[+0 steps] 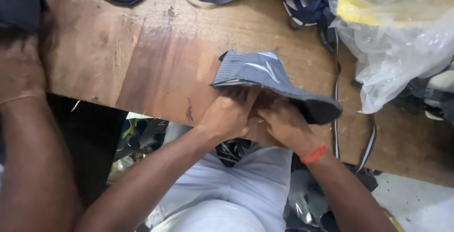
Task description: The person assembles shoe uppers at a workbench. They pick up a gray fabric shoe upper, insert and press a foam insole and lining into it by hand, turn the shoe over to adjust the fit, and set finished uppers aside while taking the next one from the pile.
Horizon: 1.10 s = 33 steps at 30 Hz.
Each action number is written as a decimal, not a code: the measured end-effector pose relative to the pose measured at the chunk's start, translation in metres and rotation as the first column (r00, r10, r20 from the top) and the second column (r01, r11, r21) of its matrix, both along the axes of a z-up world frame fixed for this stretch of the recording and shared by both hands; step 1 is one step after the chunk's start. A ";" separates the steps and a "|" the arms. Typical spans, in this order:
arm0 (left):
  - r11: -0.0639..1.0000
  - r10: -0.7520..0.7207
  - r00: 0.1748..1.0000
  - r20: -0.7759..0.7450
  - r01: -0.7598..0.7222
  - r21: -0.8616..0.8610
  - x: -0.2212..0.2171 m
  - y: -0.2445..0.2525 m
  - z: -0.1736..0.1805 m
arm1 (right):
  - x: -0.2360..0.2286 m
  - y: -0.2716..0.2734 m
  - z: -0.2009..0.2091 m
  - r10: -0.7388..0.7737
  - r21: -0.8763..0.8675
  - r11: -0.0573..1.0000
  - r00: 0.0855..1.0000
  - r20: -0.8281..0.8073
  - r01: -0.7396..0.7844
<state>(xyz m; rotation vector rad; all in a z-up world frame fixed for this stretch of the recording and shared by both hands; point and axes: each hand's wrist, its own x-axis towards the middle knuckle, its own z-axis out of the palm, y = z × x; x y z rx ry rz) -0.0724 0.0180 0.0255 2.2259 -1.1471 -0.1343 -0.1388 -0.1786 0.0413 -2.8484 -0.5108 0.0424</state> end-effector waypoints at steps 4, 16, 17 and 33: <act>0.997 -0.058 0.984 0.170 0.065 -0.035 0.000 -0.003 0.004 | 0.005 0.016 0.053 0.038 0.074 0.997 0.998 -0.045 -0.034; 0.990 -0.133 0.988 0.072 0.136 -0.042 -0.021 0.015 -0.017 | 0.030 -0.002 -0.049 -0.280 0.052 0.960 0.958 0.061 0.277; 0.990 -0.129 0.989 0.073 0.132 -0.040 -0.018 0.014 -0.010 | 0.027 0.013 -0.047 -0.276 0.054 0.961 0.959 0.061 0.273; 0.971 -0.121 0.986 -0.116 0.142 0.192 -0.013 0.014 0.039 | 0.024 0.041 -0.007 -0.239 0.419 0.889 0.968 0.081 0.185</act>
